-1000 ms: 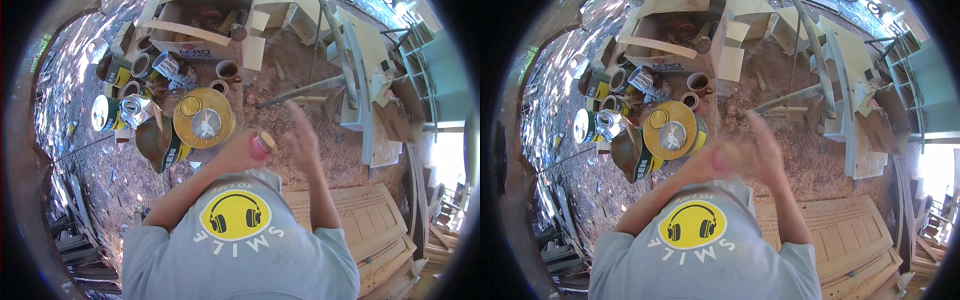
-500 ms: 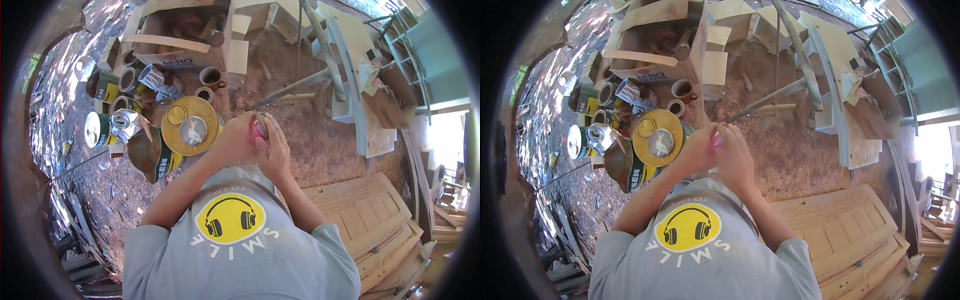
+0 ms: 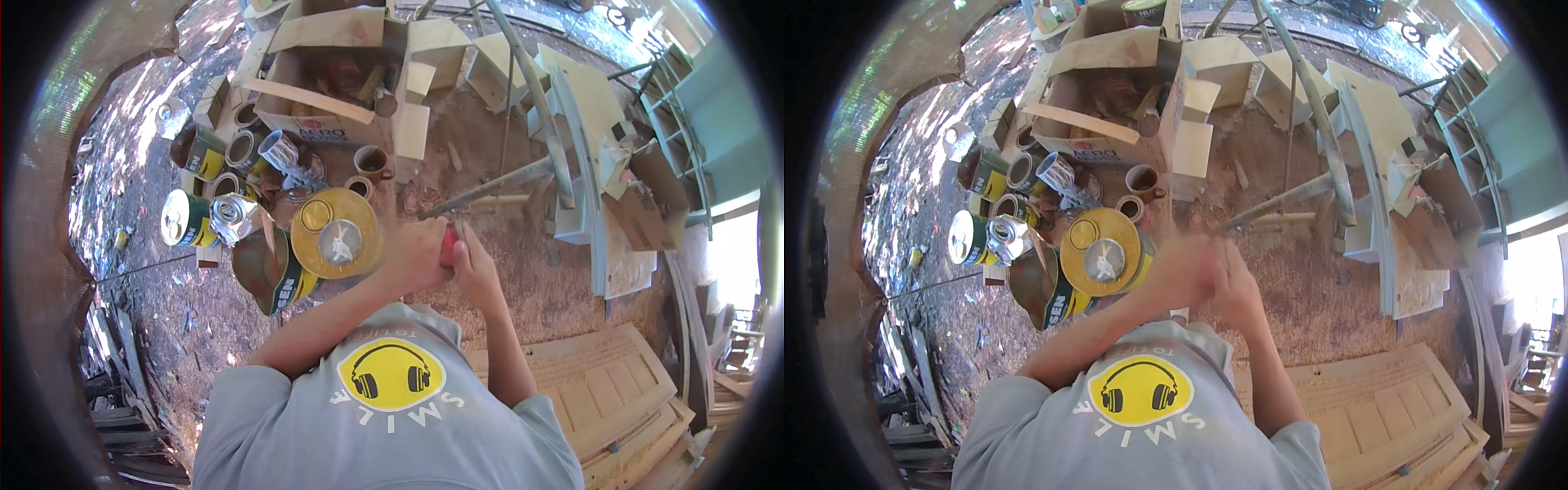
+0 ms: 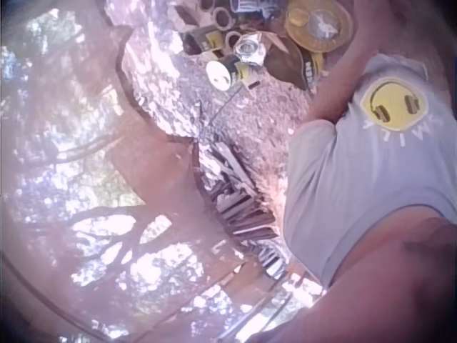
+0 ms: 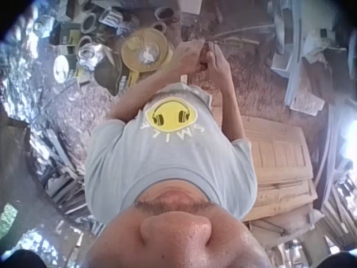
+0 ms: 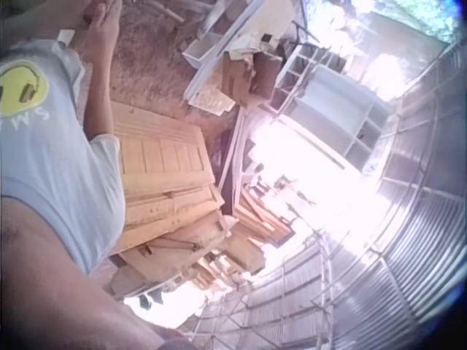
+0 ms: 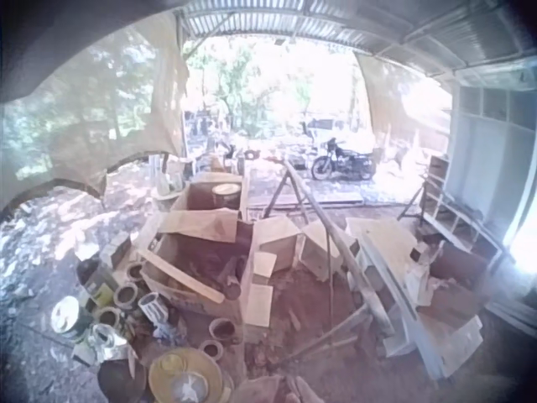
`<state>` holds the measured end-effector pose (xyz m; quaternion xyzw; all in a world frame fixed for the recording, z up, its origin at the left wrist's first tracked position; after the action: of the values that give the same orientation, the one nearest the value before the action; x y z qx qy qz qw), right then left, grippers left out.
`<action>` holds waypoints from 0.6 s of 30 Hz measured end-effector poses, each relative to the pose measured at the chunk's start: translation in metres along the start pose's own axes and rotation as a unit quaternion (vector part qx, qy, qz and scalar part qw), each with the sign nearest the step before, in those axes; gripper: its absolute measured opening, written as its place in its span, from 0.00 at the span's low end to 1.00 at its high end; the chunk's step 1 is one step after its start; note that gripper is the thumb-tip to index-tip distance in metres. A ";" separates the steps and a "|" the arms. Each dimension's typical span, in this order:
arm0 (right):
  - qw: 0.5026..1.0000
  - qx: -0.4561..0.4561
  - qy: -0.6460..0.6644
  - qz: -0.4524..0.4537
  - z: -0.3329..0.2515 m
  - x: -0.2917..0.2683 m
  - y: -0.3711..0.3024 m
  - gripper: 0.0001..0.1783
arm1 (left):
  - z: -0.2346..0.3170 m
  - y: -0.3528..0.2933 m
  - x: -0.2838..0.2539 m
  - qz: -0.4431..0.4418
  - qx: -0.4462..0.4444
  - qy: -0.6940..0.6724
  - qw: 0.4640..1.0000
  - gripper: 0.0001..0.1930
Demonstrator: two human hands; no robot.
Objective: The person opens a yellow paint can with a wooden stick, stirs the contents, and pours some into a metal container. They then open a smaller can, scrape its contents into the metal container, and stir the mixture with the stick.
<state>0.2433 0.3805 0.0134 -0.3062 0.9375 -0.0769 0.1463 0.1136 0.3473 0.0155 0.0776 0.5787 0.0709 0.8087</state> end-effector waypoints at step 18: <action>0.929 -0.118 -0.007 0.350 0.033 -0.120 -0.007 0.27 | 0.006 0.025 0.000 -0.038 -0.010 0.003 0.999 0.26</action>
<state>0.3504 0.4446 0.0108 0.0257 0.9864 0.0926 0.1331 0.1187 0.3720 0.0226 0.0476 0.5825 0.0463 0.8101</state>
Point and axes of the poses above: each hand's wrist, its own y-axis towards the middle knuckle, its own x-axis out of the palm, z = x × y, the point moved 7 cm from there along y, towards the middle knuckle, and after that the axes turned 14 degrees about y, right-handed, at the moved point
